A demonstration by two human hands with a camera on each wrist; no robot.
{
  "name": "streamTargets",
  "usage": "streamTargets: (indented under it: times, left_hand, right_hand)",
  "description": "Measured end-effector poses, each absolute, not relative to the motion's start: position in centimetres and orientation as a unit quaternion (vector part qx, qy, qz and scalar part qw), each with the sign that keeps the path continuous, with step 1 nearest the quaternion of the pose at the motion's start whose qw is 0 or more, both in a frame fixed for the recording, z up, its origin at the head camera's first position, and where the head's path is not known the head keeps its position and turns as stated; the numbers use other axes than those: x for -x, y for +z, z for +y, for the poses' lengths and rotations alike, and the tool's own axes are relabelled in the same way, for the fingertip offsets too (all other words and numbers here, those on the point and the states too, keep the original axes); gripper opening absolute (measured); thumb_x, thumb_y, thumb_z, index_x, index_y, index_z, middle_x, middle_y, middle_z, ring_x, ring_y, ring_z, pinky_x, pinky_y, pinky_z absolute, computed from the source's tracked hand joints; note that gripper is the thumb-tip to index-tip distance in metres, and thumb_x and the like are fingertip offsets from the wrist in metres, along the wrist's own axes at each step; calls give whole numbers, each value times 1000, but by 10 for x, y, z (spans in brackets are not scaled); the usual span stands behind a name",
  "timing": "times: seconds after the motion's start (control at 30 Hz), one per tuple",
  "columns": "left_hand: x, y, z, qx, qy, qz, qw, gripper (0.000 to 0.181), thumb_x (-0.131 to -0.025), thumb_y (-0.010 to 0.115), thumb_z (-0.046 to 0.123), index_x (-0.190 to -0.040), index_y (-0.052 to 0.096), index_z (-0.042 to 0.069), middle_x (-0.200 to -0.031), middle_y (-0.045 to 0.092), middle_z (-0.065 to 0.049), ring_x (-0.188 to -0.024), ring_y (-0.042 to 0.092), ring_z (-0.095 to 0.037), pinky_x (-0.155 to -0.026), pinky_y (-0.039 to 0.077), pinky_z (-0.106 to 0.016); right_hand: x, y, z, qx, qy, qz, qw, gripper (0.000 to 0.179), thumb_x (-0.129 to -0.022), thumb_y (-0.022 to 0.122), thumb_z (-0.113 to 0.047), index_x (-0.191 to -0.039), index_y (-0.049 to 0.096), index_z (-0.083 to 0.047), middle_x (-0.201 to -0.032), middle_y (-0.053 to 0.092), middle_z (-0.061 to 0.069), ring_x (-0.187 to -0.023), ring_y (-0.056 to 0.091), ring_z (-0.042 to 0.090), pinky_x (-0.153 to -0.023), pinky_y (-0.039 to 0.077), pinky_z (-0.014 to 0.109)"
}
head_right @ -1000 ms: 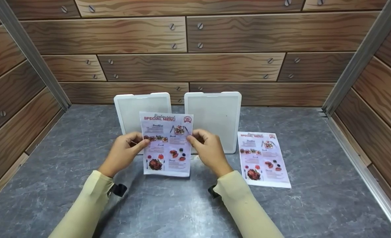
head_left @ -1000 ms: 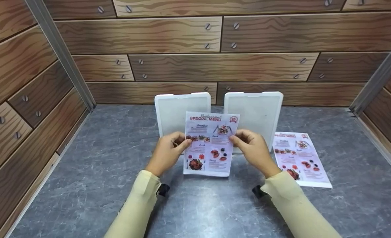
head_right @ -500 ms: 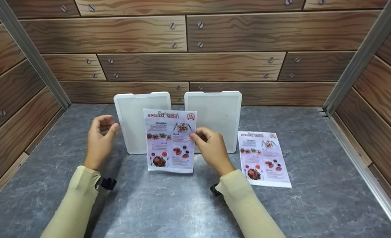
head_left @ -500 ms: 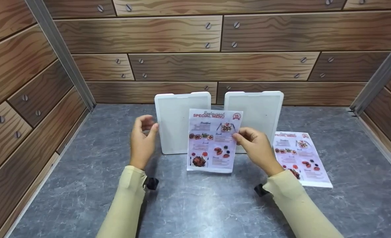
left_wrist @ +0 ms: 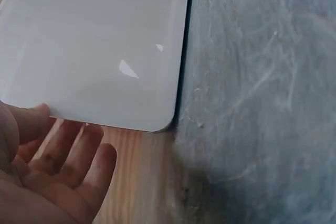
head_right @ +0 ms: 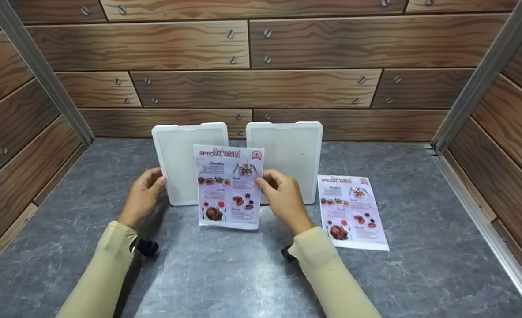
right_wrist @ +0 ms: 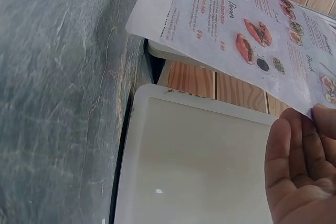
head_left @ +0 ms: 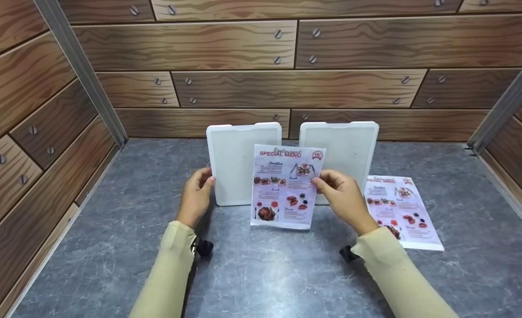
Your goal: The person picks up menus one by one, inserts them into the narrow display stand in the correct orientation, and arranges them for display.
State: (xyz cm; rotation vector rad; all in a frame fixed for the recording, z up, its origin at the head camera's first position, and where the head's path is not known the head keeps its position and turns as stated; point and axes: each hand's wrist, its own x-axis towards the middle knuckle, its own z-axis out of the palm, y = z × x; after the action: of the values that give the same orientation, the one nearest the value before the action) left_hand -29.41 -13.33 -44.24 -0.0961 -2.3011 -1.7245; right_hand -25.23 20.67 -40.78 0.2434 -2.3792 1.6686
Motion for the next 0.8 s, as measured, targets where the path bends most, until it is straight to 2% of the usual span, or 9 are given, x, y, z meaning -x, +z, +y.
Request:
streamTargets:
  times: [0.17, 0.33, 0.5, 0.8]
  left_hand:
    - [294, -446, -133, 35, -612, -783, 107, 28, -106, 54, 3, -131, 61, -5, -118, 68, -21, -108, 63, -28, -93, 50, -37]
    - [294, -446, -132, 37, -613, -782, 106, 26, -106, 54, 4, -128, 63, -4, -112, 69, -20, -101, 63, -28, -88, 50, -35]
    - [295, -446, -133, 43, -612, -781, 112, 25, -106, 55, 4, -126, 65, -6, -111, 69, -21, -99, 63, -29, -87, 50, -36]
    - [292, -442, -132, 42, -597, -794, 109, 25, -105, 56, 2, -126, 66, -5, -109, 70, -20, -99, 63, -28, -86, 50, -32]
  right_hand:
    - [252, -409, 206, -83, 574, -807, 111, 18, -101, 68, -14, -104, 72, 3, -94, 72, 11, -83, 64, 16, -77, 56, 25]
    - [252, -409, 206, -86, 577, -804, 118, 16, -101, 68, -13, -102, 72, 3, -92, 72, 12, -81, 63, 16, -75, 55, 22]
    - [254, -408, 207, -86, 575, -805, 116, 17, -101, 68, -13, -103, 72, 3, -94, 73, 13, -82, 64, 16, -75, 55, 22]
    - [255, -407, 210, -76, 584, -799, 118, 16, -101, 67, -11, -102, 71, 5, -93, 72, 12, -82, 64, 14, -79, 58, 27]
